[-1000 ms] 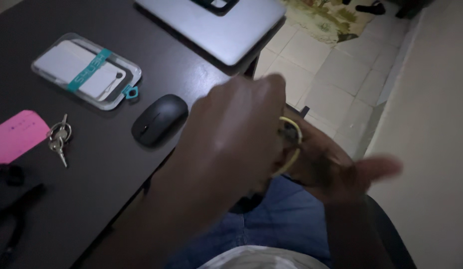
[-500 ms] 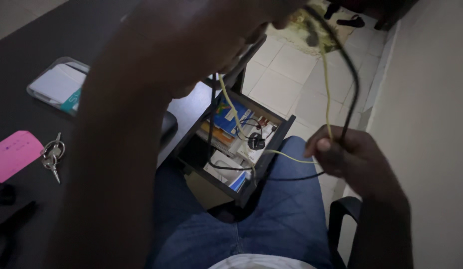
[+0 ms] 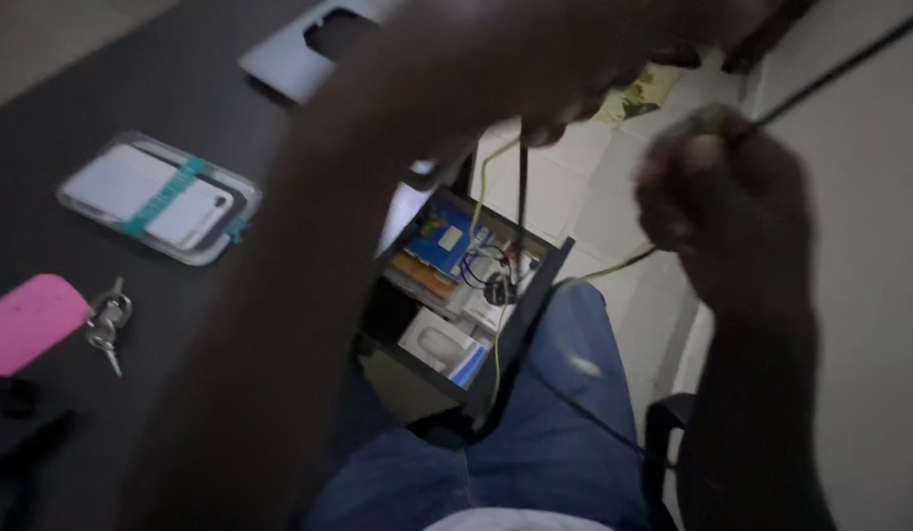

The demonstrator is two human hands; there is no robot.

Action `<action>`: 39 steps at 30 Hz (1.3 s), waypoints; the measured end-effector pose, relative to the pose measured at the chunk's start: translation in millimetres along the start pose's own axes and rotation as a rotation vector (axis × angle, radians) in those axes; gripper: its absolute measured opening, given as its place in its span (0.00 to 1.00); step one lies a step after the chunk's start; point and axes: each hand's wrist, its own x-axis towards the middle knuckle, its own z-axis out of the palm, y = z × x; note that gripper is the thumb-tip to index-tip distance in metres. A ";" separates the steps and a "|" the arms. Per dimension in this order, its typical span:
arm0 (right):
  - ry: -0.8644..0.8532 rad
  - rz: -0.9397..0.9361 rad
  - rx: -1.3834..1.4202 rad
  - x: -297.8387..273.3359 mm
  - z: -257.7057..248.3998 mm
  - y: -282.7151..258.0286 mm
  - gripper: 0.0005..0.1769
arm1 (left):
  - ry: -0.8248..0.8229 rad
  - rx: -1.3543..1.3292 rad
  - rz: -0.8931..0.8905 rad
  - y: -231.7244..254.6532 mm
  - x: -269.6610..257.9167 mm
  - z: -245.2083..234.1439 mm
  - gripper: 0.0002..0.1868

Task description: The person organizes a desk by placing various items into a drawer. They handle a yellow cable, a pink cloth, keys, a toothbrush, and a stack of books, moving them from the desk surface into the drawer. Finally, they open a laptop and place a phone case on the desk.

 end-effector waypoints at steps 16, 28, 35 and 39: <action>-0.266 0.286 0.009 -8.5 90.8 119.3 0.35 | 0.152 0.216 -0.378 -4.0 -16.1 22.6 0.10; -0.155 0.797 0.480 -87.0 94.3 149.5 0.18 | 0.717 0.143 -0.214 -5.9 -95.6 -48.2 0.14; -0.107 0.304 0.893 -50.7 -11.6 123.1 0.17 | 0.566 0.143 -1.064 11.0 -163.9 3.4 0.23; -0.166 0.274 0.393 -24.8 -15.7 73.4 0.17 | 0.146 0.172 -0.836 8.9 -186.3 21.3 0.77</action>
